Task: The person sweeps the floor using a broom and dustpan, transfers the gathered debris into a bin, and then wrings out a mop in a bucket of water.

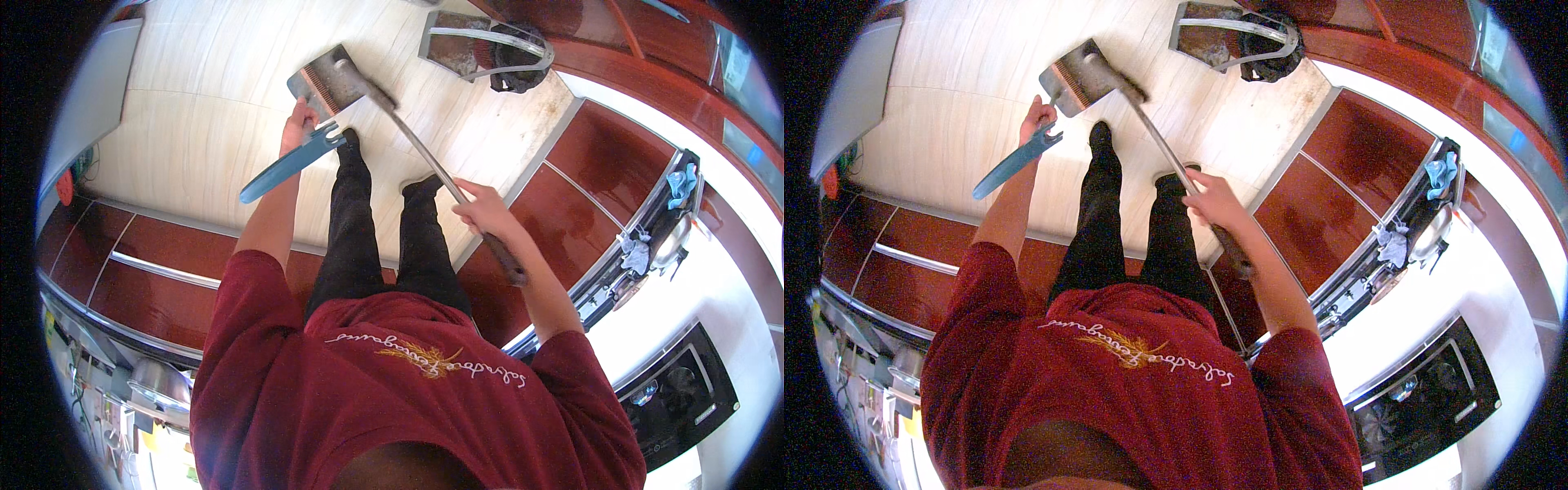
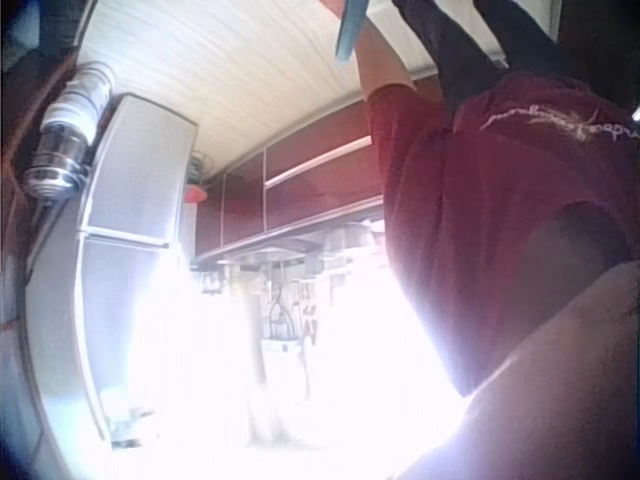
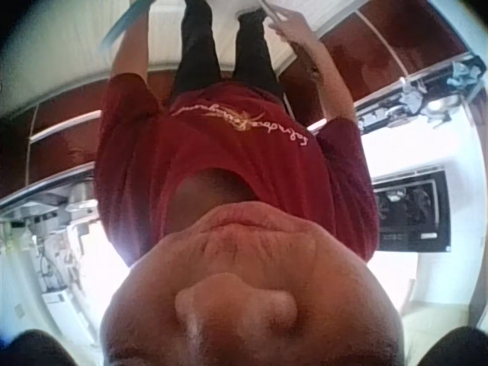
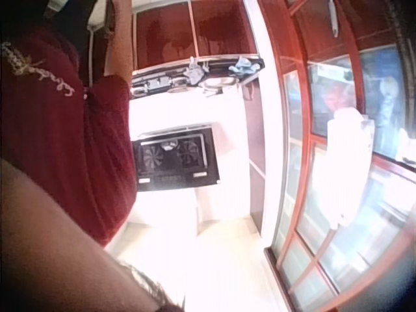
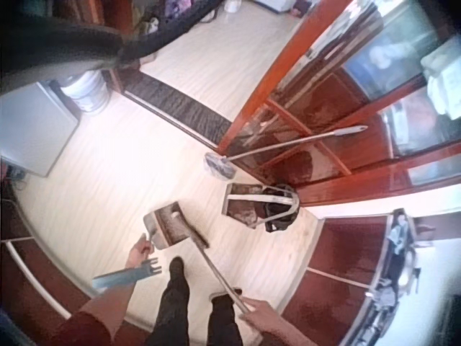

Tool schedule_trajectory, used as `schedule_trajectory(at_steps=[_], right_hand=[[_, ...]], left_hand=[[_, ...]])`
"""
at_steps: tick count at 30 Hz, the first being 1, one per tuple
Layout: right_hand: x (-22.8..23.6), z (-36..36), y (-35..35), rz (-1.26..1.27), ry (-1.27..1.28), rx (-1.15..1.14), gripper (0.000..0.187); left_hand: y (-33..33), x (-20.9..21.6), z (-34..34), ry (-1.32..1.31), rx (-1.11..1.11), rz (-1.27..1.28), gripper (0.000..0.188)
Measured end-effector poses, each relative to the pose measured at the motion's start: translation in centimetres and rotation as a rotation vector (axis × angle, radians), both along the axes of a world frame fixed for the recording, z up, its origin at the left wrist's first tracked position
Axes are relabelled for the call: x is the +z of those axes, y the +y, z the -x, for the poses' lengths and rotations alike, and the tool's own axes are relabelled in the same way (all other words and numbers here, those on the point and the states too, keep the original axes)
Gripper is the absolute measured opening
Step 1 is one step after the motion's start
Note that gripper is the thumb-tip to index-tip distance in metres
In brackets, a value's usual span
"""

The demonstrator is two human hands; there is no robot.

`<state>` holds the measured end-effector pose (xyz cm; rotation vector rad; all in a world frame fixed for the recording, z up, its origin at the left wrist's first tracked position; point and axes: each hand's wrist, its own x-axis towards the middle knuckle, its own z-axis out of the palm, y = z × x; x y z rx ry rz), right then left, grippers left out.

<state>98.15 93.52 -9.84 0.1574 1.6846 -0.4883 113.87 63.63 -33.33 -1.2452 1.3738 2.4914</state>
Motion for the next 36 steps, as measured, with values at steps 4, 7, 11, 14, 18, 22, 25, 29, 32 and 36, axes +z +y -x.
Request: schedule_trajectory(at_steps=[4,7,11,14,18,22,25,29,32,36], right_hand=[[5.8,-1.1,2.0,-0.008,-0.043,-0.011,0.055],[8.5,-2.6,3.5,-0.01,-0.007,-0.081,0.055],[11.8,-3.0,7.0,-0.017,0.024,-0.244,0.057],[13.9,-3.5,10.5,-0.08,0.04,-0.34,0.056],[17.1,-4.4,14.3,-0.123,0.09,-0.391,0.056],[17.1,-6.6,20.9,-0.145,0.147,-0.551,0.054],[15.6,-7.8,25.0,-0.152,0.187,-0.673,0.056],[13.5,-8.8,29.5,-0.15,0.219,-0.862,0.055],[11.5,-8.5,33.7,-0.095,0.171,-0.996,0.052],[10.0,-6.2,38.8,-0.038,0.111,-1.058,0.045]], left_hand=[[0.0,1.7,-0.8,0.004,-0.002,-0.019,0.052],[-0.5,4.8,-2.0,-0.063,-0.058,0.077,0.052],[-0.8,7.0,-3.4,0.04,-0.137,0.09,0.054],[-0.4,11.6,-3.6,0.119,-0.167,0.133,0.052],[0.2,17.2,-3.5,0.147,-0.262,0.241,0.052],[0.8,21.8,-1.5,0.142,-0.379,0.063,0.054],[2.9,26.3,1.0,0.046,-0.378,-0.038,0.051],[7.9,31.3,5.0,0.193,-0.388,-0.167,0.037],[13.6,34.6,8.6,0.185,-0.425,-0.236,0.018],[20.1,34.6,13.5,0.19,-0.738,-0.35,0.01]])
